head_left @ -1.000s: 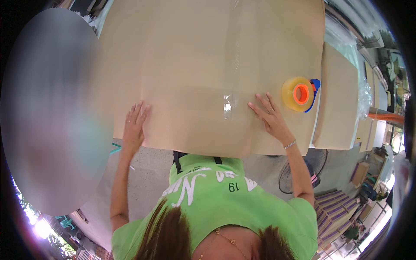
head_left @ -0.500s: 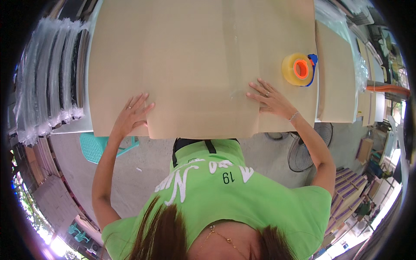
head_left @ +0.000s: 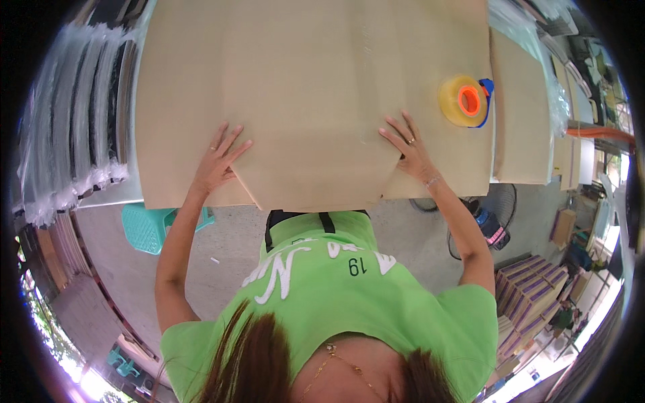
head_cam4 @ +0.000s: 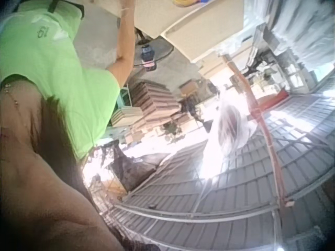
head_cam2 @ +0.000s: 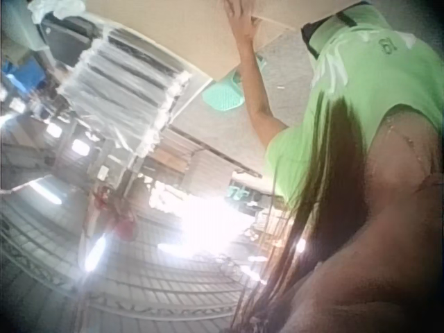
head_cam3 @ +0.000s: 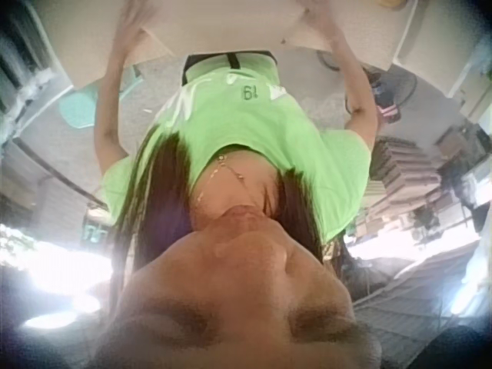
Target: The person wraps black panels in plastic sheets and brown paper, then secures the paper with clear tape using a tape dispenser.
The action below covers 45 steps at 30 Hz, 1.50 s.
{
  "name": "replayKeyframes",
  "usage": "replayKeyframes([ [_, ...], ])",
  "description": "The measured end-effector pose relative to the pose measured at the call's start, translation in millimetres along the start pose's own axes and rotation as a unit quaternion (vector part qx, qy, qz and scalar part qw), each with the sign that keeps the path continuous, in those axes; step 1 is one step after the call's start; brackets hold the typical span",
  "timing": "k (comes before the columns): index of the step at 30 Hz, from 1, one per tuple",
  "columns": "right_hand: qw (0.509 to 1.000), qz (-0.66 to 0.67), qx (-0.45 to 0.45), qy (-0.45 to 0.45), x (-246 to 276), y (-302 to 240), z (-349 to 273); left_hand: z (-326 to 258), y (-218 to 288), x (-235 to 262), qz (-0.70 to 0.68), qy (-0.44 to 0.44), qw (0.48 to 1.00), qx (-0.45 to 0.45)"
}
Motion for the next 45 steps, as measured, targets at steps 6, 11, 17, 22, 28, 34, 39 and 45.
replayKeyframes([
  [6,0.995,-0.021,0.051,-0.085,21,35,-7,10,-11,40,0.046,-0.095,0.993,-0.051],
  [11,0.991,-0.068,0.109,-0.032,10,44,0,21,-27,34,0.058,-0.058,0.992,-0.097],
  [17,0.994,-0.046,0.097,0.001,-5,33,11,20,-36,5,0.03,0.088,0.985,-0.146],
  [22,0.976,-0.045,-0.18,0.114,-9,-20,2,10,6,-23,-0.039,0.277,0.954,0.109],
  [28,0.897,0.081,-0.416,0.124,-36,-66,-46,-23,77,-78,-0.046,0.306,0.886,0.345],
  [34,0.994,0.053,-0.094,-0.031,-20,-37,-57,-54,56,-75,-0.142,0.146,0.976,0.077],
  [39,0.963,0.068,0.073,-0.251,6,4,-29,-21,24,-30,-0.18,-0.169,0.969,0.011],
  [45,0.93,0.04,0.197,-0.309,-1,-5,12,2,17,-25,-0.075,-0.185,0.971,-0.135],
])
Point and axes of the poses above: each hand's wrist, its own z-axis towards the middle knuckle, its own x-axis out of the back of the hand, y = z × x, the point moved 2 cm from there along z, towards the middle knuckle, and after that the axes turned 11 degrees about -z, right-handed, at the moved point
